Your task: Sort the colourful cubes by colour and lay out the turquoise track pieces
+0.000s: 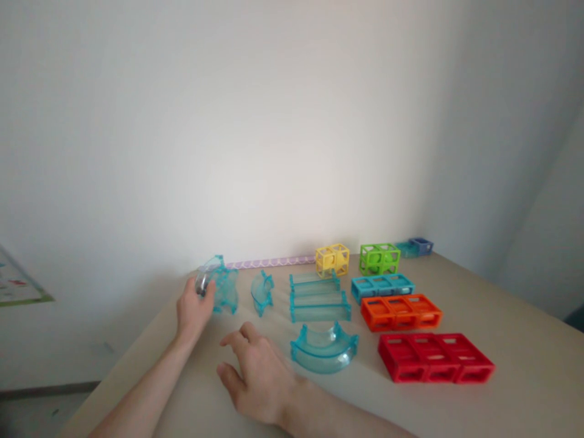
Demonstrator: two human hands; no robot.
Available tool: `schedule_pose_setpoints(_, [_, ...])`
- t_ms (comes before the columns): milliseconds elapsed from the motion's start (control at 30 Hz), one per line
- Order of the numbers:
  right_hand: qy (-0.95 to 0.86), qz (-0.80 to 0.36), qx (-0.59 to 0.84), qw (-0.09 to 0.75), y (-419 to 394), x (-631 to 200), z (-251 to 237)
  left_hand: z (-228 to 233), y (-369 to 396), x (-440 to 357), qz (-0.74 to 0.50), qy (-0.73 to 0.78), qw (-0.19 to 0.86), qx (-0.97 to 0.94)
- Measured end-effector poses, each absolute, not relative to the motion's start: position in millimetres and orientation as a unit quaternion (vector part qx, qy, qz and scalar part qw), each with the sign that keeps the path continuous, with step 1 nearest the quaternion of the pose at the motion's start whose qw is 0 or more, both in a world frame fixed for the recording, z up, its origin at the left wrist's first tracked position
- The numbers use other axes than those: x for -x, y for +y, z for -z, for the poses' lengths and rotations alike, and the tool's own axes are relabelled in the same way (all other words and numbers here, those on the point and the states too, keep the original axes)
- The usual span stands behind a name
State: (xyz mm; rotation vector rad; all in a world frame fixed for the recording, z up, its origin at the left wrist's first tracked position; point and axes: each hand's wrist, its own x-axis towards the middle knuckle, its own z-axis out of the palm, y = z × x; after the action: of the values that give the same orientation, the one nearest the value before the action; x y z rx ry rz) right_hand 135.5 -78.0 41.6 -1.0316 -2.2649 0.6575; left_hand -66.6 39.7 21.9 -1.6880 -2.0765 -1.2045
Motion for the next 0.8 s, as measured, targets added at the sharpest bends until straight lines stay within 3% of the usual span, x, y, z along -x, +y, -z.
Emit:
schedule_pose_setpoints(333, [-0.85,-0.239,0.377,0.279,-76.1,-135.1,-39.1,-25.8,31.3,52.2,0.252,-0.702,0.074,0.662])
schedule_pose_setpoints(400, [-0.851,-0.237,0.38,0.276,-75.0,-135.7,-36.7,-27.8,29.5,51.1,0.27,-0.715,0.073,0.641])
schedule_pose_setpoints(533, [-0.853,-0.214,0.386,0.278,-72.8,-136.8,-35.1,-29.1,26.6,50.3,0.43,-0.636,0.07,0.637])
schedule_pose_setpoints(600, [-0.855,-0.18,0.395,0.284,-71.4,-136.9,-37.5,-27.1,26.2,49.4,0.433,-0.584,0.064,0.684])
schedule_pose_setpoints(800, [-0.85,-0.015,0.451,0.271,-62.8,-135.4,-43.7,-18.8,25.4,43.5,0.282,-0.585,0.033,0.759])
